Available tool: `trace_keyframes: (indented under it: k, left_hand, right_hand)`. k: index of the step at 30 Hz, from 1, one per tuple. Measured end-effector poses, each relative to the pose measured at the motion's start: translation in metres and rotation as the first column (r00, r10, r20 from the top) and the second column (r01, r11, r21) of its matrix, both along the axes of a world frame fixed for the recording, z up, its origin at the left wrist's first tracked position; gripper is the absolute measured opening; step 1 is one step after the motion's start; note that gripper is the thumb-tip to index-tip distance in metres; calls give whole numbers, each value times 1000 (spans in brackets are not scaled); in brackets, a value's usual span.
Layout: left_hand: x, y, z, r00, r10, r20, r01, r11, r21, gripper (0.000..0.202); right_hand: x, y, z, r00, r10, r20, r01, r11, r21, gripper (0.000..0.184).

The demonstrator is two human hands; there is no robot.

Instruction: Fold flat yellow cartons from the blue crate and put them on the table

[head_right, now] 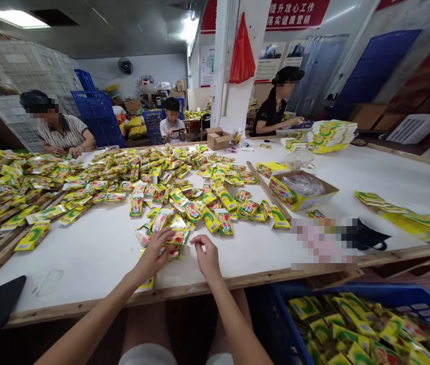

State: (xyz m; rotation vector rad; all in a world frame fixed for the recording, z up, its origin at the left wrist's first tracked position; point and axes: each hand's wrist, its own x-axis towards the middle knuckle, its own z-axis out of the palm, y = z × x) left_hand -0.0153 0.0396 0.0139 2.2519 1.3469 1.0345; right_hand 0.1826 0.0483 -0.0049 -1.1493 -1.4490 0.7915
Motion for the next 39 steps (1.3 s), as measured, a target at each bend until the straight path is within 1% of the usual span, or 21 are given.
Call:
trace_keyframes:
  k: [3, 6, 8, 10, 14, 17, 20, 22, 24, 26, 28, 31, 34, 37, 39]
  left_hand:
    - [27, -9, 5, 992, -57, 112, 60, 998, -27, 39]
    - [54, -21, 4, 968, -94, 233, 109, 993, -52, 48]
    - [68, -30, 0, 955, -85, 284, 108, 992, -69, 53]
    - [79, -36, -6, 944, -66, 324, 100, 991, -90, 57]
    - [91, -40, -20, 916, 30, 400, 30, 989, -143, 57]
    - [95, -39, -27, 892, 64, 447, 12, 986, -166, 54]
    - [97, -37, -27, 878, 51, 476, 36, 984, -172, 60]
    - [98, -36, -25, 871, 70, 487, 24, 982, -185, 59]
    - [98, -36, -24, 861, 115, 495, -12, 979, -206, 48]
    - [95, -35, -25, 848, 140, 512, -25, 974, -224, 34]
    - [90, -35, -25, 837, 127, 532, 2, 972, -237, 28]
    - [78, -35, -25, 843, 112, 527, 26, 969, -247, 26]
    - [66, -37, -22, 873, 120, 473, 2, 968, -250, 22]
    - [63, -39, -20, 886, 105, 452, -6, 977, -214, 17]
    - [65, -40, -20, 867, 103, 487, -12, 982, -187, 18]
  right_hand:
    - [24, -7, 20, 997, 68, 30, -71, 993, 89, 16]
    - [45, -14, 32, 993, 115, 11, -115, 989, 91, 14]
    - [56, -16, 33, 990, 140, -35, -137, 988, 71, 13]
    - [62, -17, 31, 983, 161, -83, -157, 986, 50, 13]
    - [65, -19, 22, 958, 191, -212, -196, 981, -3, 13]
    - [61, -24, 14, 935, 210, -287, -231, 972, -41, 22]
    - [54, -29, 7, 945, 221, -240, -242, 969, -59, 31]
    - [49, -32, 1, 958, 206, -197, -219, 974, -49, 39]
    - [46, -33, -5, 972, 143, -187, -151, 988, -31, 46]
    - [43, -34, -10, 979, 75, -191, -79, 997, -16, 41]
    - [42, -35, -12, 983, 48, -177, -50, 999, -4, 30]
    - [38, -37, -9, 988, 123, -96, -124, 992, -2, 20]
    - [32, -33, -2, 984, 180, -6, -180, 983, 16, 22]
    - [26, -26, 2, 988, 152, 29, -154, 986, 64, 21]
    - [23, -22, 2, 991, 133, -10, -132, 989, 59, 18]
